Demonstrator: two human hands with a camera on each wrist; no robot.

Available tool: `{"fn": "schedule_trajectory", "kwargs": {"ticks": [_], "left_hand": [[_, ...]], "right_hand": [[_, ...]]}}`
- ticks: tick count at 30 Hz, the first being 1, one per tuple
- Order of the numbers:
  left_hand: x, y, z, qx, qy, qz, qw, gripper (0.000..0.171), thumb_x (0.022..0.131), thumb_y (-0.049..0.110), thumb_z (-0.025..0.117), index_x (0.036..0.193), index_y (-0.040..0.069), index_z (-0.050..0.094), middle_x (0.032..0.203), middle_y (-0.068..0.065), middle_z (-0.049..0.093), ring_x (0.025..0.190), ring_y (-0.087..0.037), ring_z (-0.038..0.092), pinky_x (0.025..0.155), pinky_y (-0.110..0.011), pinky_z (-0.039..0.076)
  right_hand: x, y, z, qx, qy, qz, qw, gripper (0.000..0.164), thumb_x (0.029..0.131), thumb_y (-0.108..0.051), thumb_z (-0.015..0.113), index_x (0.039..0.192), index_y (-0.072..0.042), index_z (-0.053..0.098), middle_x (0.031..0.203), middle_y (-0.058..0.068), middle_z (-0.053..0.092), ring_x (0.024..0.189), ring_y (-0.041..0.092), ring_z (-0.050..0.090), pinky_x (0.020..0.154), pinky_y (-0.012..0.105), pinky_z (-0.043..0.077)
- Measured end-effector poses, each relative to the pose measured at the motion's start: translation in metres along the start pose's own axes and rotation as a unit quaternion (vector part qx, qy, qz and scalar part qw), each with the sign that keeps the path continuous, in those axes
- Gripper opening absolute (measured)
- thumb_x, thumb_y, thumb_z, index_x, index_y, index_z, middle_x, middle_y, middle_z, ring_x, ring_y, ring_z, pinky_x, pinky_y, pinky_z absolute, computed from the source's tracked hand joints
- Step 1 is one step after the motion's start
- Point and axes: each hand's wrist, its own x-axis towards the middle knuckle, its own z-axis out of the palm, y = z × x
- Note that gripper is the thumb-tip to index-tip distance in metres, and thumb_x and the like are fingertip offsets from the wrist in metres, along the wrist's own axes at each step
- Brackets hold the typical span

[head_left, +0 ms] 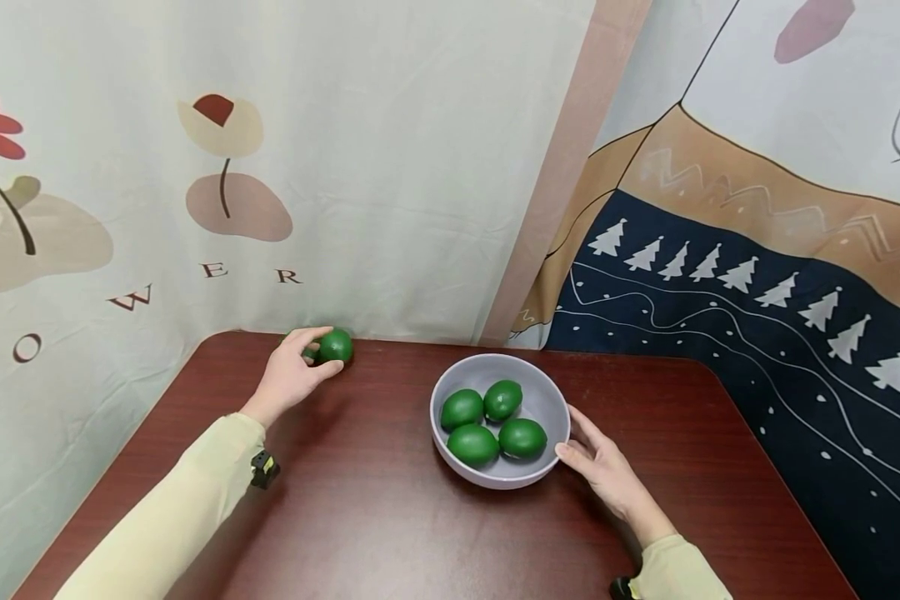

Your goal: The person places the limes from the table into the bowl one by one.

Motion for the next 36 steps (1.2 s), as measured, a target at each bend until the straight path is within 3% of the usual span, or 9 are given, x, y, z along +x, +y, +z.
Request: {"fn": "schedule_trajectory", "kwargs": {"ticks": [20,27,33,36], "left_hand": [[0.010,-0.025,-0.009,0.051,0.020,-0.057,0.9969,0.066,0.093,0.019,0.072,0.151,-0.002,0.047,0.154,-0.030,0.037,0.131,-0.049,0.041,0.105,-0.066,0.038],[0.012,-0.036,-0.010,0.059,0.035,-0.064,0.9956,0.067,0.093,0.016,0.072,0.150,-0.006,0.045,0.153,-0.034,0.035,0.137,-0.054,0.030,0.108,-0.067,0.034],[0.013,-0.045,-0.010,0.066,0.044,-0.078,0.9938,0.070,0.092,0.016,0.073,0.150,-0.009,0.044,0.153,-0.035,0.033,0.139,-0.054,0.029,0.111,-0.065,0.032],[0.014,-0.049,-0.009,0.066,0.048,-0.082,0.9933,0.071,0.090,0.016,0.074,0.149,-0.010,0.043,0.152,-0.035,0.034,0.139,-0.054,0.029,0.112,-0.064,0.031]], "right_hand": [[-0.001,-0.001,0.001,-0.015,0.008,0.003,1.000,0.071,0.102,-0.007,0.063,0.162,0.001,0.025,0.157,0.033,0.038,0.135,0.031,0.051,0.096,0.014,0.049],[-0.001,-0.001,0.001,-0.013,0.008,-0.003,1.000,0.072,0.101,-0.006,0.063,0.161,0.003,0.025,0.156,0.035,0.037,0.129,0.018,0.055,0.096,0.015,0.049],[-0.001,-0.001,0.001,-0.015,0.009,-0.005,1.000,0.071,0.102,-0.005,0.062,0.161,0.003,0.025,0.155,0.035,0.038,0.132,0.023,0.054,0.096,0.014,0.048],[-0.001,-0.001,0.001,-0.013,0.010,-0.001,1.000,0.071,0.102,-0.005,0.062,0.161,0.003,0.025,0.155,0.035,0.039,0.130,0.017,0.055,0.096,0.014,0.048]]}}
